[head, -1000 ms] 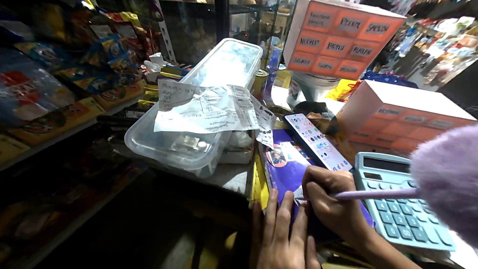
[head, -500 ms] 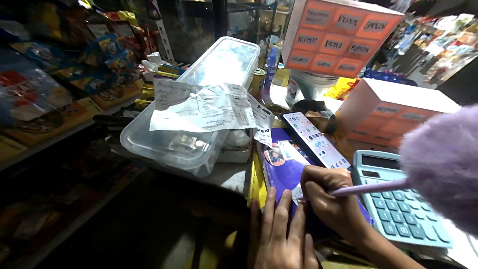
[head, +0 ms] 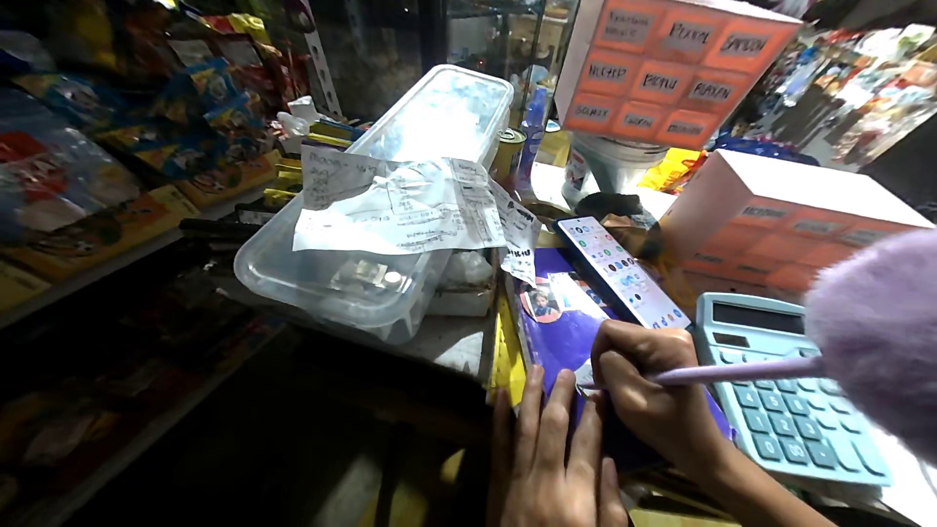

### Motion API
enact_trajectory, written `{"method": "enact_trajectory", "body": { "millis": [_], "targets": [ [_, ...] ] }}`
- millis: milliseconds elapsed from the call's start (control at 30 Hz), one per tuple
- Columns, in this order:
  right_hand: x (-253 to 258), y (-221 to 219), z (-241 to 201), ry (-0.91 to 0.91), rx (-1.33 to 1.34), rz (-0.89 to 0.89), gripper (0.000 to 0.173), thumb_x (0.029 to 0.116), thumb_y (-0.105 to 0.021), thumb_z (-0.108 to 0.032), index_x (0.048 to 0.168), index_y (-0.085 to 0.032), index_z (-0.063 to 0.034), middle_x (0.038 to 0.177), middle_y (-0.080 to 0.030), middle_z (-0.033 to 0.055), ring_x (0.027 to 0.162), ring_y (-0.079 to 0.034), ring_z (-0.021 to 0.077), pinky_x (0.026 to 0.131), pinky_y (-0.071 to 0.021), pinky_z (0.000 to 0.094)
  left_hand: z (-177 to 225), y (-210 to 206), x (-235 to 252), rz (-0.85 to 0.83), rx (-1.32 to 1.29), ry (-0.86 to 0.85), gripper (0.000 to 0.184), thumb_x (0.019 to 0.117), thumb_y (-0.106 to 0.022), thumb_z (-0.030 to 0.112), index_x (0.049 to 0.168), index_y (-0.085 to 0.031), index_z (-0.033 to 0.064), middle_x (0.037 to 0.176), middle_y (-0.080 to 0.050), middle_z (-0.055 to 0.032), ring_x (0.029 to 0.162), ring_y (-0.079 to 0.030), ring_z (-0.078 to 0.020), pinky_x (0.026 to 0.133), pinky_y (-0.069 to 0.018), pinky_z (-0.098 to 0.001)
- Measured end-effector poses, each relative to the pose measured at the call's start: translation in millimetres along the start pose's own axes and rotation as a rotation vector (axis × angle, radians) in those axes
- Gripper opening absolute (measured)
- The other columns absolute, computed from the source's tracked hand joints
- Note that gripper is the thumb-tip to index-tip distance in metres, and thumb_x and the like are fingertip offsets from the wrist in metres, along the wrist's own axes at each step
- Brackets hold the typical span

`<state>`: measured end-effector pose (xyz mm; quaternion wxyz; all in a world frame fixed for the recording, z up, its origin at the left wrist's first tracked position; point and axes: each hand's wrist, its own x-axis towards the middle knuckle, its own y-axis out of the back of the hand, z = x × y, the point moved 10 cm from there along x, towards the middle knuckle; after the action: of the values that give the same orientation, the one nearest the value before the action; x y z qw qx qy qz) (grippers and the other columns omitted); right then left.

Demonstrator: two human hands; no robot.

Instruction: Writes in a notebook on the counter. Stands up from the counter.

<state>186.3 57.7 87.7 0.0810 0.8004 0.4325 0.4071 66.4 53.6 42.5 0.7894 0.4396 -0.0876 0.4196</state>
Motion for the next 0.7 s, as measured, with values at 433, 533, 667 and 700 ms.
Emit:
{"method": "enact_trajectory", "body": {
  "millis": [433, 533, 667, 700],
  "targets": [
    [3.8, 8.0, 11.4, -0.148, 0.087, 0.007, 0.023, 0.0789, -0.047, -0.001, 0.063, -0.056, -0.0144, 0.052, -0.047, -0.0114, 0.044, -0.043, -0.0063, 0.042, -0.0357, 0.0102, 2.0, -0.6, 0.7, 0.026, 0.039, -0.001, 0.036, 0.0988, -0.050, 0.016, 0.125, -0.072, 0.0067, 0.135, -0.064, -0.0216, 0.137, -0.049, -0.0463, 0.116, -0.0259, -0.0644],
    [4.3, 8.8, 9.1, -0.066, 0.045, 0.003, 0.019, 0.0791, -0.051, -0.003, 0.064, -0.054, -0.0139, 0.051, -0.044, -0.0119, 0.044, -0.041, -0.0082, 0.042, -0.0341, 0.0090, 3.2, 0.3, 2.0, 0.017, 0.025, -0.005, 0.036, 0.0961, -0.053, 0.012, 0.125, -0.072, 0.0047, 0.135, -0.064, -0.0223, 0.137, -0.048, -0.0470, 0.115, -0.0259, -0.0656],
    [3.7, 8.2, 8.5, -0.037, 0.053, -0.004, 0.019, 0.0785, -0.051, -0.003, 0.063, -0.055, -0.0139, 0.050, -0.044, -0.0125, 0.045, -0.042, -0.0094, 0.043, -0.0351, 0.0078, 3.1, 1.1, 2.5, 0.019, 0.016, -0.005, 0.035, 0.0954, -0.053, 0.011, 0.124, -0.072, 0.0040, 0.134, -0.064, -0.0225, 0.135, -0.050, -0.0472, 0.114, -0.0273, -0.0659],
    [3.8, 7.8, 8.4, -0.033, 0.051, -0.010, 0.018, 0.0785, -0.052, -0.004, 0.063, -0.055, -0.0136, 0.050, -0.044, -0.0124, 0.045, -0.042, -0.0095, 0.043, -0.0351, 0.0076, 3.0, 0.9, 2.4, 0.018, 0.014, -0.003, 0.035, 0.0956, -0.053, 0.011, 0.124, -0.072, 0.0037, 0.134, -0.064, -0.0226, 0.136, -0.049, -0.0472, 0.114, -0.0272, -0.0659]
  ]
}}
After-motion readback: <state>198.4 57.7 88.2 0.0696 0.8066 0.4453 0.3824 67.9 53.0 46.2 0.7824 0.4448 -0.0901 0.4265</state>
